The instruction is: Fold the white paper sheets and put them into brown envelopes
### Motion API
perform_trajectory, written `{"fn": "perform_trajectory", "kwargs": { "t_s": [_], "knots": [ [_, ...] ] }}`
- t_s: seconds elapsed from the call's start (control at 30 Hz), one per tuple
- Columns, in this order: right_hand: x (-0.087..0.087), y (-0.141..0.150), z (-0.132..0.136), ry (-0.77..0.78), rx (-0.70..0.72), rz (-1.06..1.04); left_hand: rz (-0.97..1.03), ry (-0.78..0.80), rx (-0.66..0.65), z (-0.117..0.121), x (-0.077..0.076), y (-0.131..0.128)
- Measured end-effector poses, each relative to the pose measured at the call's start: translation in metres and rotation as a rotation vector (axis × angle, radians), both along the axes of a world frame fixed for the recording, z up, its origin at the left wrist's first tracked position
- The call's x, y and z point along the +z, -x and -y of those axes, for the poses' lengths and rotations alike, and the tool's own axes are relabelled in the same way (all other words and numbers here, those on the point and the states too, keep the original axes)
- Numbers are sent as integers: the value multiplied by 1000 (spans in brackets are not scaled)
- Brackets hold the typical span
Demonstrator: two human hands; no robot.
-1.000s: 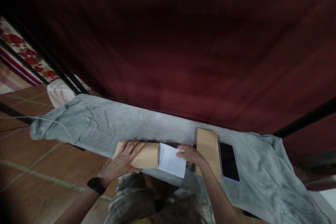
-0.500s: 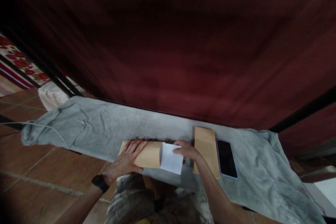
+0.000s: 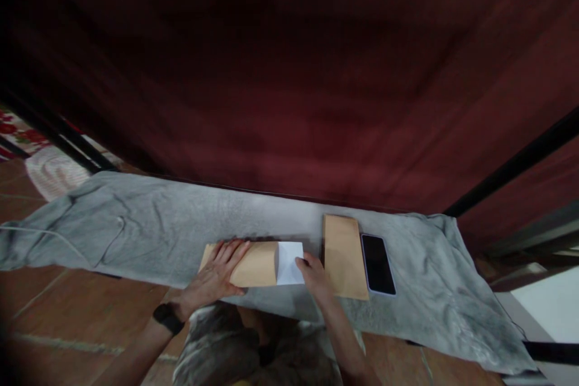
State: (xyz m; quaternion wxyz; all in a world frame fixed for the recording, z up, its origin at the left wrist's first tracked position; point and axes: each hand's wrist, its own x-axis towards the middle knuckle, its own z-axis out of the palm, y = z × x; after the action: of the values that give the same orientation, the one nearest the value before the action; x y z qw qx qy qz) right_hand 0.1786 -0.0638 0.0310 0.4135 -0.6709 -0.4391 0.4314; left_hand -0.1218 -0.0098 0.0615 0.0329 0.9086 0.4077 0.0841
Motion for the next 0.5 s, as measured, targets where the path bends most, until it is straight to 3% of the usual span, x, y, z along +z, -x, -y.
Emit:
{"fn": "perform_trajectory", "kwargs": {
  "t_s": [0.23,0.5],
  "knots": [
    [-1,26,-6,-80,-93,-59,19,-7,-22,0,0,-17],
    [0,26,-2,-105,-229,-168,17,-66,-43,3,0,-23]
  ]
}}
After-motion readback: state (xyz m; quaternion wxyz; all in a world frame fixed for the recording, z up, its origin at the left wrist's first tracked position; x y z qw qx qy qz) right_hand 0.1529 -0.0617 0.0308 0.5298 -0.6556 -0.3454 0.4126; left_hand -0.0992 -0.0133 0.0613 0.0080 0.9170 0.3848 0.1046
